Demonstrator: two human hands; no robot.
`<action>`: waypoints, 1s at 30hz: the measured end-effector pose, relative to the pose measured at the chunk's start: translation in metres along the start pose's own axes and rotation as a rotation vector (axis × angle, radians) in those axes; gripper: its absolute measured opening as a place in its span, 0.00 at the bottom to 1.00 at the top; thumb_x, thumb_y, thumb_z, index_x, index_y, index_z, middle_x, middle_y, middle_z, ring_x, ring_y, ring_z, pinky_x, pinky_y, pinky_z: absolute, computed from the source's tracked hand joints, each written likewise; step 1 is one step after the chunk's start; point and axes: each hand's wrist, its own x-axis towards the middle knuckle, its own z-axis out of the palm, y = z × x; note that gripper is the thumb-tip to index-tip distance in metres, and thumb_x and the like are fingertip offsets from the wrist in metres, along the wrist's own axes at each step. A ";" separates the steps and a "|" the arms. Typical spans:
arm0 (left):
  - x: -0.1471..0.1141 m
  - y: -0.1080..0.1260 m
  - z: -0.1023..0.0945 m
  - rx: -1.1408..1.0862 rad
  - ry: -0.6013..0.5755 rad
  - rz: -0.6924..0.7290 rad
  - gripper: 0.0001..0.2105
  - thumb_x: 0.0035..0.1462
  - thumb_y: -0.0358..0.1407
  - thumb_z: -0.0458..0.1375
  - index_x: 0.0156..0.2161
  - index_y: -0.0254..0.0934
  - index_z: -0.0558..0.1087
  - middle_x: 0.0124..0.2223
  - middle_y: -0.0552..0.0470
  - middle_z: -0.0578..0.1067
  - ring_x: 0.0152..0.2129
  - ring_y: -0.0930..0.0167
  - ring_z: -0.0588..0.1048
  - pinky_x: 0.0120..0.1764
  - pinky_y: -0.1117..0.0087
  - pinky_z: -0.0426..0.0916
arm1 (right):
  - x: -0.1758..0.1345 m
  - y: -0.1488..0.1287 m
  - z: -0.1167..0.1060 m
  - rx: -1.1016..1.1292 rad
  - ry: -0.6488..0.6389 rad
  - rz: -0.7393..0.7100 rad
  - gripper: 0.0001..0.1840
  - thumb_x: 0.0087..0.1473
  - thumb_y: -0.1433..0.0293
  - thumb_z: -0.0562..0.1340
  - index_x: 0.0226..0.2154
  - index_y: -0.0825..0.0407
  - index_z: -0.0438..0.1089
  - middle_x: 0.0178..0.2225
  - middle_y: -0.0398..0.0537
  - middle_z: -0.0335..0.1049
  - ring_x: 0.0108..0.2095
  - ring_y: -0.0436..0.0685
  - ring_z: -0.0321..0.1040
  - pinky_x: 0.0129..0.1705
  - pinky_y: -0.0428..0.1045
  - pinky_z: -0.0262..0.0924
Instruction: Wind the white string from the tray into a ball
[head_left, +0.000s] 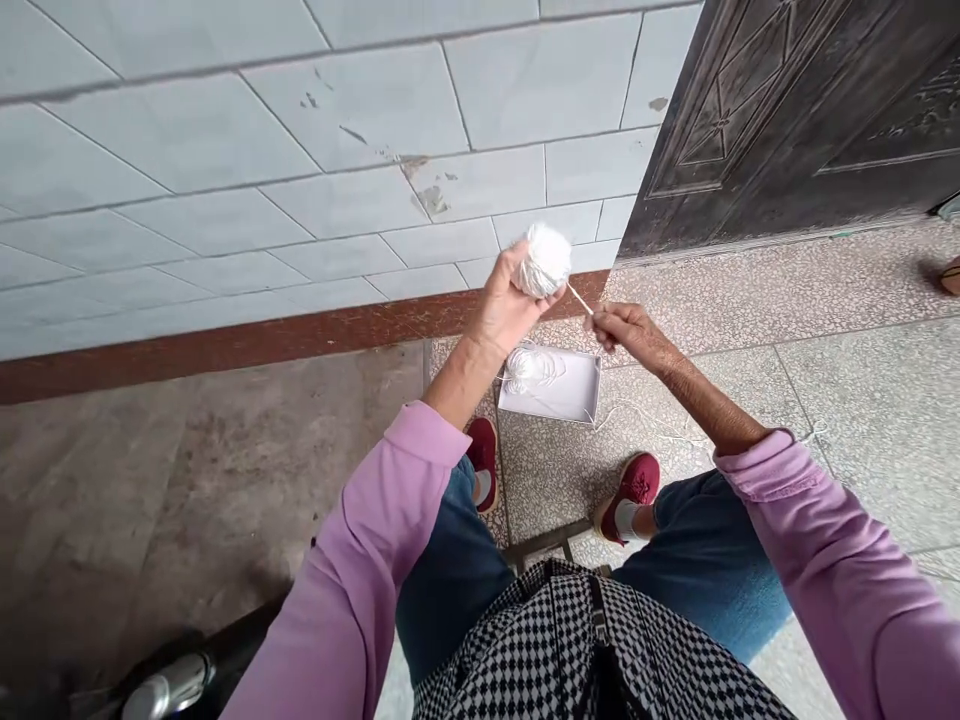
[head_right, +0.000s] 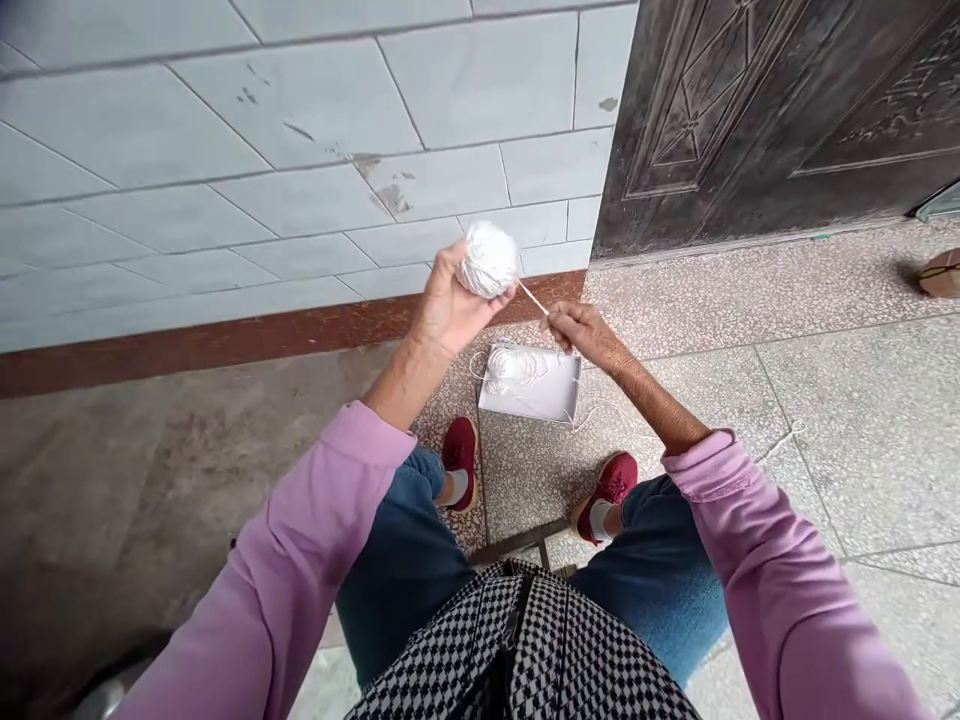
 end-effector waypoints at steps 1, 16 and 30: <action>0.002 0.006 0.000 -0.007 0.016 0.034 0.32 0.59 0.51 0.71 0.64 0.41 0.72 0.61 0.41 0.75 0.62 0.52 0.74 0.54 0.61 0.78 | -0.002 0.002 -0.007 -0.070 0.038 -0.019 0.16 0.69 0.57 0.62 0.33 0.50 0.72 0.23 0.38 0.63 0.22 0.49 0.58 0.27 0.46 0.60; -0.003 0.132 -0.066 -0.249 0.356 0.467 0.24 0.69 0.62 0.61 0.49 0.44 0.67 0.48 0.52 0.74 0.51 0.70 0.73 0.43 0.72 0.74 | -0.204 0.031 -0.182 -1.199 0.345 0.639 0.16 0.66 0.72 0.55 0.26 0.44 0.56 0.28 0.56 0.72 0.30 0.61 0.66 0.39 0.55 0.56; -0.026 0.157 -0.097 -0.258 0.563 0.484 0.15 0.72 0.52 0.57 0.52 0.45 0.64 0.52 0.51 0.71 0.44 0.72 0.75 0.40 0.77 0.78 | -0.348 -0.007 -0.268 -1.414 0.685 0.922 0.19 0.68 0.70 0.55 0.24 0.44 0.65 0.40 0.75 0.77 0.36 0.71 0.75 0.39 0.62 0.62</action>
